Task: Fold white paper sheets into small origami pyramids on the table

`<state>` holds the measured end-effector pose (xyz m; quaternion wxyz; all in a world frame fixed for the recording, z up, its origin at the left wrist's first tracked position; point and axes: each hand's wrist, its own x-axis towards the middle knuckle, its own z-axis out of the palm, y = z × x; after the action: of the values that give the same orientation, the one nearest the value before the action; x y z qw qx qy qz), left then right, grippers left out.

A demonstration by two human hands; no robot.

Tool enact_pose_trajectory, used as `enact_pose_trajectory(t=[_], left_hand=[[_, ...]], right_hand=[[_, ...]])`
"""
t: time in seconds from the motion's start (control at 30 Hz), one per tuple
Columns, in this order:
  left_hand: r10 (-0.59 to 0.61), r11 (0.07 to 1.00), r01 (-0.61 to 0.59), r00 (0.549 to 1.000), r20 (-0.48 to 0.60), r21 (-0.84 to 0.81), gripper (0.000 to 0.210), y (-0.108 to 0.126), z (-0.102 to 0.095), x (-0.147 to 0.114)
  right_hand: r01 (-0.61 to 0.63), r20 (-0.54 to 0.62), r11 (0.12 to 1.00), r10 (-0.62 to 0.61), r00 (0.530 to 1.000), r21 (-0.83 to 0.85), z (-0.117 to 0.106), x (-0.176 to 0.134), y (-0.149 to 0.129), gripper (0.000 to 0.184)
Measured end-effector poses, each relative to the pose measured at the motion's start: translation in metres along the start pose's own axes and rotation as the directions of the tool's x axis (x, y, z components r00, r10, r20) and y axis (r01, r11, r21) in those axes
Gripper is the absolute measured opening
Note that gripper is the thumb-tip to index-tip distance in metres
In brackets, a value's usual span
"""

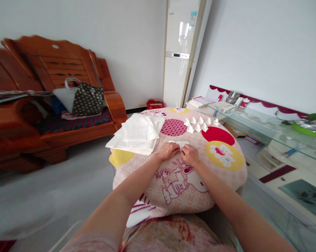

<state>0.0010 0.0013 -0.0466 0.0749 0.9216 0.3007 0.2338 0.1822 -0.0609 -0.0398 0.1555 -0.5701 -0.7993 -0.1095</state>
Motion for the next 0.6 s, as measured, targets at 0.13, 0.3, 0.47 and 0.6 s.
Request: enact_pose_trajectory(t=[0.13, 0.3, 0.47, 0.6], left_hand=[[0.009, 0.999, -0.010, 1.000, 0.021, 0.053, 0.018, 0.004, 0.000, 0.001], [0.012, 0.997, -0.012, 1.000, 0.003, 0.072, 0.016, 0.003, 0.004, 0.000], [0.025, 0.996, -0.025, 1.000, -0.002, 0.083, 0.011, 0.000, 0.006, -0.002], [0.013, 0.998, -0.014, 1.000, 0.016, 0.059, 0.011, 0.000, 0.004, -0.004]], right_hand=[[0.026, 0.007, 1.000, -0.026, 1.000, -0.007, 0.001, 0.000, 0.001, 0.019], [0.051, -0.010, 0.999, -0.051, 0.999, -0.002, 0.003, 0.000, 0.001, 0.020], [0.074, -0.061, 0.997, -0.072, 0.996, 0.036, 0.006, -0.003, 0.005, 0.020], [0.102, -0.030, 0.994, -0.102, 0.994, 0.024, 0.005, -0.008, 0.021, 0.019]])
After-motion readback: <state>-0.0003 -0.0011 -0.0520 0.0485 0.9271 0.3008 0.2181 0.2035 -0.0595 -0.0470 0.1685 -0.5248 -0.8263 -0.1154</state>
